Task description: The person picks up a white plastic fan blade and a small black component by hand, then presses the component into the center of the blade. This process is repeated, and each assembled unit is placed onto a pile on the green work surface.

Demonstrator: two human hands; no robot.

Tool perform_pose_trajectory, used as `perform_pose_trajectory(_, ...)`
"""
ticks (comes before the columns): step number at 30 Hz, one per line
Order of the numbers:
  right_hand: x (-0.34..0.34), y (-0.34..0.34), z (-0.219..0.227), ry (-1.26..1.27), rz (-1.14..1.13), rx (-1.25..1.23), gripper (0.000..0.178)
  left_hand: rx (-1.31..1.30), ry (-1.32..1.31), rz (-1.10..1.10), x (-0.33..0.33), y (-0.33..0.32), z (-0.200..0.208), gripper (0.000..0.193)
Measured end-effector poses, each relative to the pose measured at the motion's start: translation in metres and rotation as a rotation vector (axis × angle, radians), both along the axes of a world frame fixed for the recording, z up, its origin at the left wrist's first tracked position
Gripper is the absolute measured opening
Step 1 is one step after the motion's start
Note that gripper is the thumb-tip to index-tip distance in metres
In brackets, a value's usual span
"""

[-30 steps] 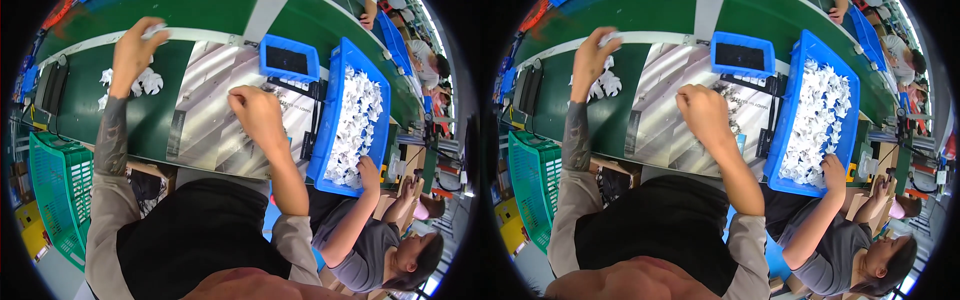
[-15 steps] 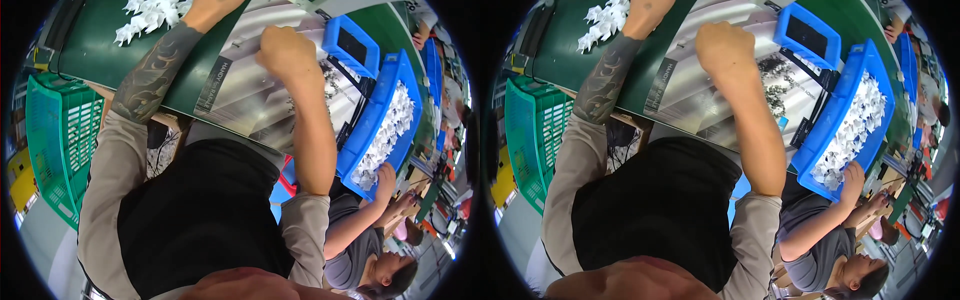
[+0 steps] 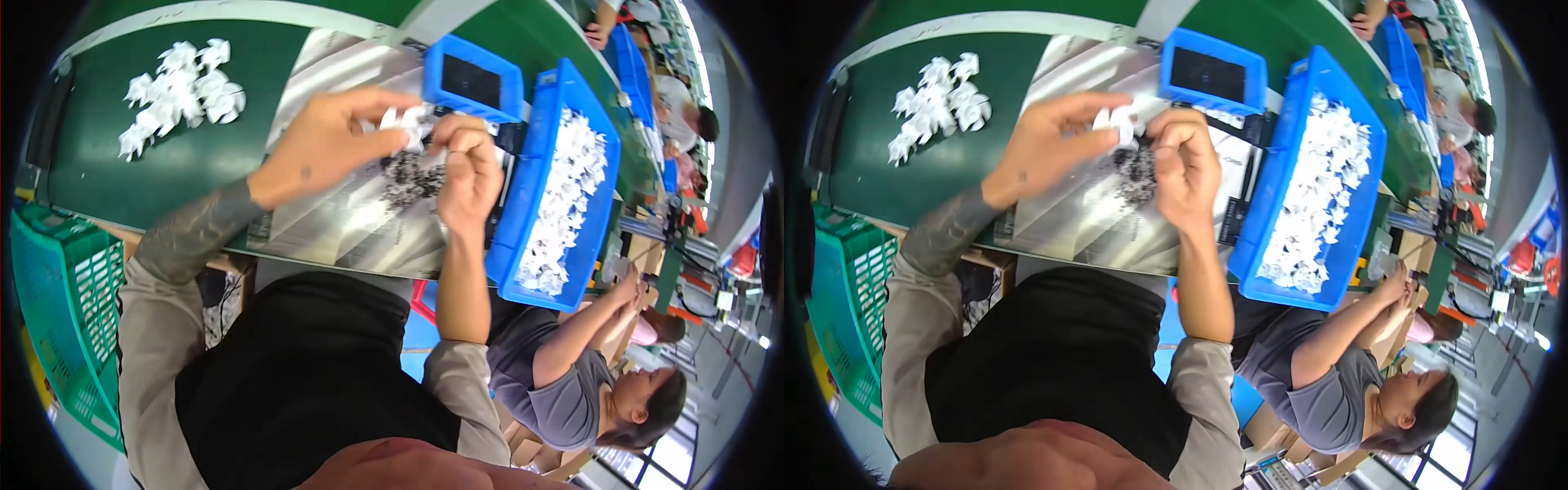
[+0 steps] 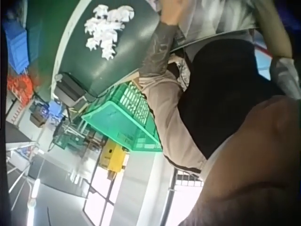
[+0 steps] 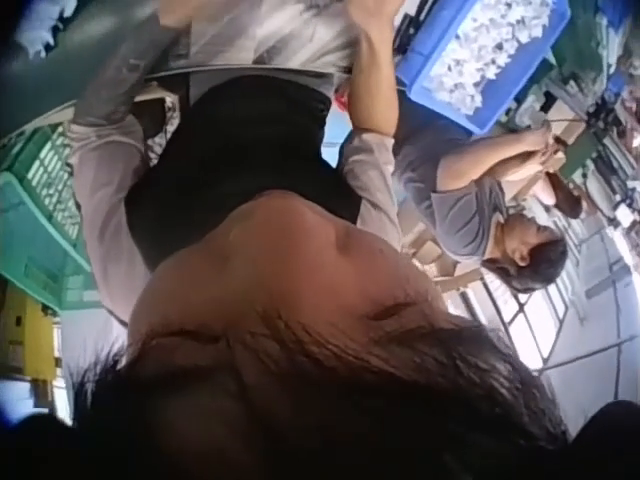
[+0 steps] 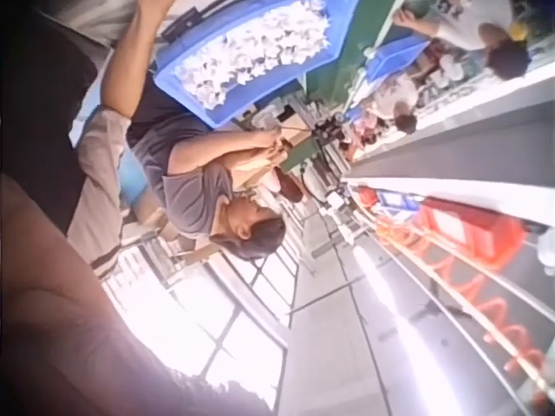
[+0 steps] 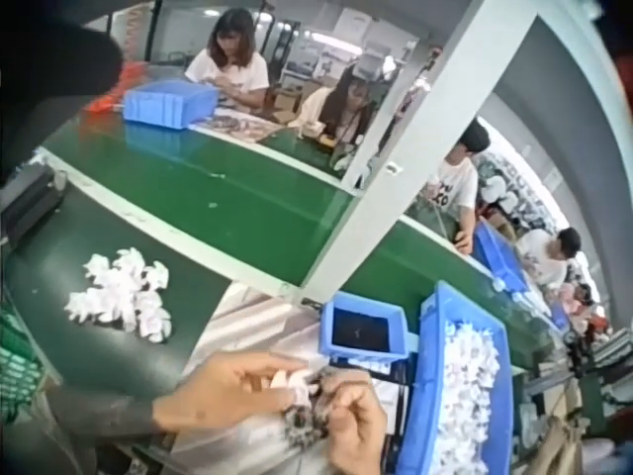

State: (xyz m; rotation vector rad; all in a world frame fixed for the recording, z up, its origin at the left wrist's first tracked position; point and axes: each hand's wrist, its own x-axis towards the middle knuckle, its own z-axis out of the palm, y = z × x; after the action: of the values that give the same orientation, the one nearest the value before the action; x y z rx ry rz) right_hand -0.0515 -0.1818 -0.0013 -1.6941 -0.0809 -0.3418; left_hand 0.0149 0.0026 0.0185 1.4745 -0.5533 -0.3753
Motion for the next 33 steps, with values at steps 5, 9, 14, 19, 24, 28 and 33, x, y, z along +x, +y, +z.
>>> perform_pose_trajectory(5,0.008,-0.004,-0.012,-0.239,-0.123,-0.206,0.006,-0.18,0.352,-0.065,-0.011,-0.015,0.002,0.039)
perform_pose_trajectory(9,0.008,0.003,-0.008,-0.291,-0.129,-0.344,0.012,-0.218,0.463,-0.083,-0.012,-0.018,-0.008,0.041)
perform_pose_trajectory(14,0.01,0.009,-0.005,-0.335,-0.226,-0.512,0.011,-0.287,0.369,-0.087,-0.012,-0.018,-0.011,0.042)
perform_pose_trajectory(19,0.008,0.012,-0.005,-0.34,-0.262,-0.569,0.013,-0.192,0.291,-0.074,-0.011,-0.016,-0.012,0.038)
perform_pose_trajectory(24,0.007,0.015,-0.006,-0.368,-0.286,-0.604,0.014,-0.175,0.258,-0.076,-0.012,-0.015,-0.013,0.035)
perform_pose_trajectory(28,0.007,0.016,-0.008,-0.377,-0.303,-0.63,0.017,-0.172,0.247,-0.062,-0.011,-0.014,-0.012,0.033)
perform_pose_trajectory(33,0.011,0.018,-0.017,-0.337,-0.252,-0.305,0.033,-0.163,0.244,-0.077,-0.01,-0.016,-0.009,0.032)
